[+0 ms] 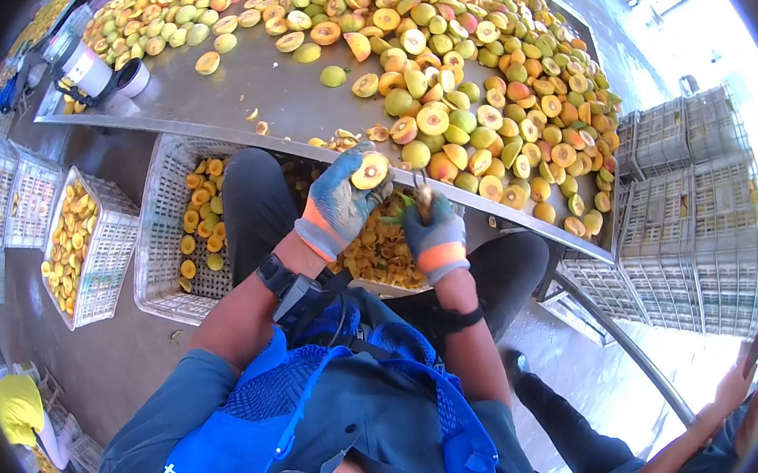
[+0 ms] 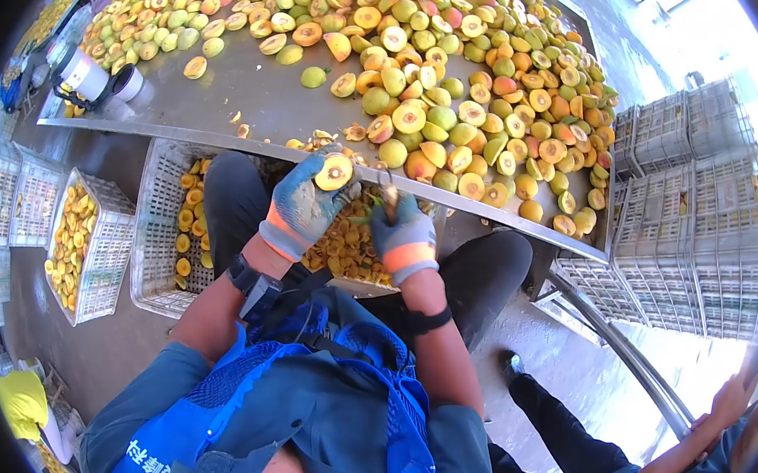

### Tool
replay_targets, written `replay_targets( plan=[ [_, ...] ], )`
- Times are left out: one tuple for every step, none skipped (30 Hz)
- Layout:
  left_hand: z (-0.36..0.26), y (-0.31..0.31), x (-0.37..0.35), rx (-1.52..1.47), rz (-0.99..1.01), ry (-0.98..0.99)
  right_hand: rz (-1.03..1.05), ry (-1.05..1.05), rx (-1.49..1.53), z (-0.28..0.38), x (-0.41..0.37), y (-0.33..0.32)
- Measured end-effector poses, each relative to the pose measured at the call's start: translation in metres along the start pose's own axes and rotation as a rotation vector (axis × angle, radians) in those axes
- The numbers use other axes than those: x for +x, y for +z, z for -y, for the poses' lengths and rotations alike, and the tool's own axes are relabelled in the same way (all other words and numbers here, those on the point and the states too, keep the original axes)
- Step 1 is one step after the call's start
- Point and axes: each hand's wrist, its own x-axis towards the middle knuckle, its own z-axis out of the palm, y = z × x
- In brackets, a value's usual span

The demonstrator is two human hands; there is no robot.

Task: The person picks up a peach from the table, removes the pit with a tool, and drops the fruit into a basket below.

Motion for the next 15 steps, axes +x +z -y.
replay_targets(
  plan=[
    [-0.002,-0.001,-0.003,0.150,0.017,0.129,0.029,0.044,0.018,-0.007,-0.003,-0.005],
    [-0.003,-0.001,-0.005,0.183,0.003,0.149,0.059,0.090,0.038,-0.013,-0.006,-0.007],
    [-0.004,0.000,-0.007,0.217,-0.011,0.168,-0.051,-0.011,0.195,-0.010,-0.009,-0.005],
    [-0.006,0.001,-0.008,0.250,-0.026,0.187,0.038,0.085,0.377,-0.008,-0.011,-0.005],
    [-0.001,0.000,-0.010,0.479,-0.029,0.278,0.127,0.188,0.557,-0.007,-0.015,-0.009],
    [0.002,0.000,-0.012,0.707,-0.025,0.366,0.212,0.294,0.736,0.008,-0.019,-0.019],
    [0.000,0.000,-0.012,0.524,0.009,0.271,0.279,0.370,0.826,0.030,-0.026,-0.026],
    [-0.002,0.000,-0.013,0.340,0.025,0.176,0.207,0.173,0.679,0.023,-0.027,-0.011],
    [0.005,-0.008,-0.009,-0.014,0.011,0.042,0.206,0.100,0.573,0.032,-0.029,-0.012],
    [0.010,-0.013,-0.007,-0.368,-0.007,-0.093,0.206,0.029,0.466,0.040,-0.031,-0.013],
    [0.017,-0.017,-0.006,-0.364,-0.009,-0.085,0.180,-0.067,0.397,0.033,-0.030,-0.003],
    [0.016,-0.014,-0.006,-0.360,-0.011,-0.077,0.201,-0.068,0.341,0.034,-0.030,-0.002],
    [0.015,-0.011,-0.007,-0.493,-0.026,-0.115,0.222,-0.069,0.285,0.034,-0.030,0.000],
    [0.014,-0.009,-0.009,-0.627,-0.042,-0.154,0.244,-0.069,0.229,0.035,-0.030,0.001],
    [0.016,-0.008,-0.010,-0.599,-0.059,-0.145,0.249,-0.047,0.247,0.039,-0.031,0.001]
  ],
)
